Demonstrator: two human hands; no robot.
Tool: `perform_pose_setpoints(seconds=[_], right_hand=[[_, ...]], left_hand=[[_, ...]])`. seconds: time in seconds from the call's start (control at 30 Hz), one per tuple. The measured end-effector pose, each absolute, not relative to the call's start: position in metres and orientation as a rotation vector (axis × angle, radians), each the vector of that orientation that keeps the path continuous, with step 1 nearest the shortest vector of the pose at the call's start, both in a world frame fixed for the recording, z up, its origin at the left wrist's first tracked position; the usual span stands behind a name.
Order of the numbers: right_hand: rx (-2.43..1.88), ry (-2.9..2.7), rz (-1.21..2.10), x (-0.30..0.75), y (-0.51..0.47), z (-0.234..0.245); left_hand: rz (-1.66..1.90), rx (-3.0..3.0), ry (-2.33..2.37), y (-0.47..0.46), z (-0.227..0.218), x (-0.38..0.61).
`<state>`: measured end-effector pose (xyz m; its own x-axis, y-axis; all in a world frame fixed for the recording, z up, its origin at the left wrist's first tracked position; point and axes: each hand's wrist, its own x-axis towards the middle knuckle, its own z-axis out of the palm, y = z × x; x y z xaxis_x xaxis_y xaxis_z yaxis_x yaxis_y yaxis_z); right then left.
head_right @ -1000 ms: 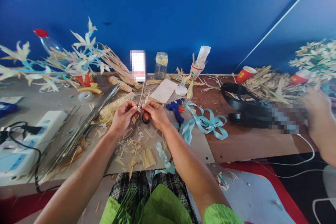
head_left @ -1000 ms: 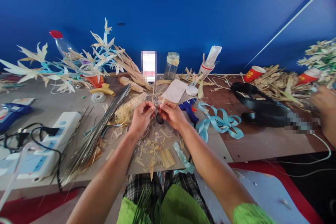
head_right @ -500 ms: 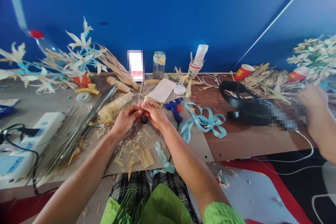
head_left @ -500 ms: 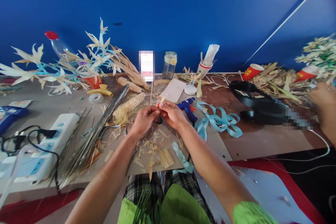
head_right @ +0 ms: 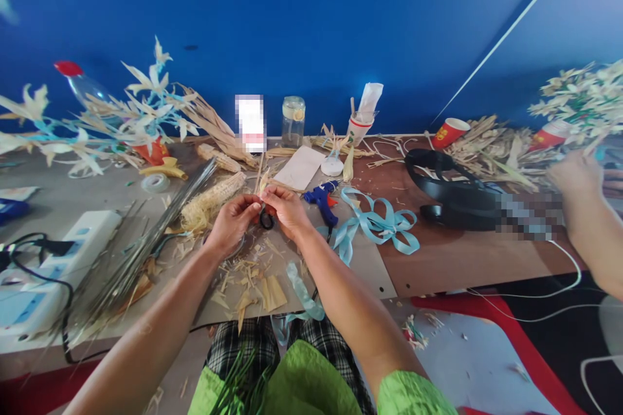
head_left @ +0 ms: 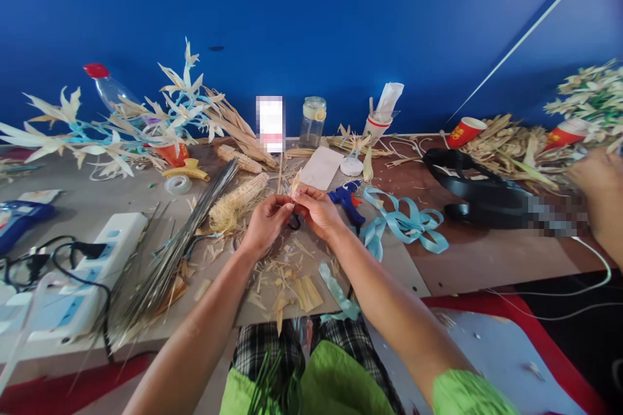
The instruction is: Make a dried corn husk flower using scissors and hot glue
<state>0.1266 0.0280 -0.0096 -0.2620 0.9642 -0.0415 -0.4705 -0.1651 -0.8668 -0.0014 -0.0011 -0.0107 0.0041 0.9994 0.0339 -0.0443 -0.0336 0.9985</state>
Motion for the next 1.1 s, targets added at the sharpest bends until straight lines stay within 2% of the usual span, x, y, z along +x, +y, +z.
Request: perform_pose_setpoints(seconds=[0.4, 0.73, 1.1], right_hand=[[-0.947, -1.108, 1.404, 0.132, 0.035, -0.015], [-1.128, -1.762, 0.874, 0.132, 0.034, -0.021], [-1.077, -2.261, 0.554, 0.127, 0.023, -0.022]], left_hand=[[1.467, 1.061, 1.173, 0.006, -0.010, -0.014], [1.709, 1.023, 1.140, 0.020, -0.016, -0.031], [1.676, 1.150, 1.281, 0.020, -0.016, -0.035]])
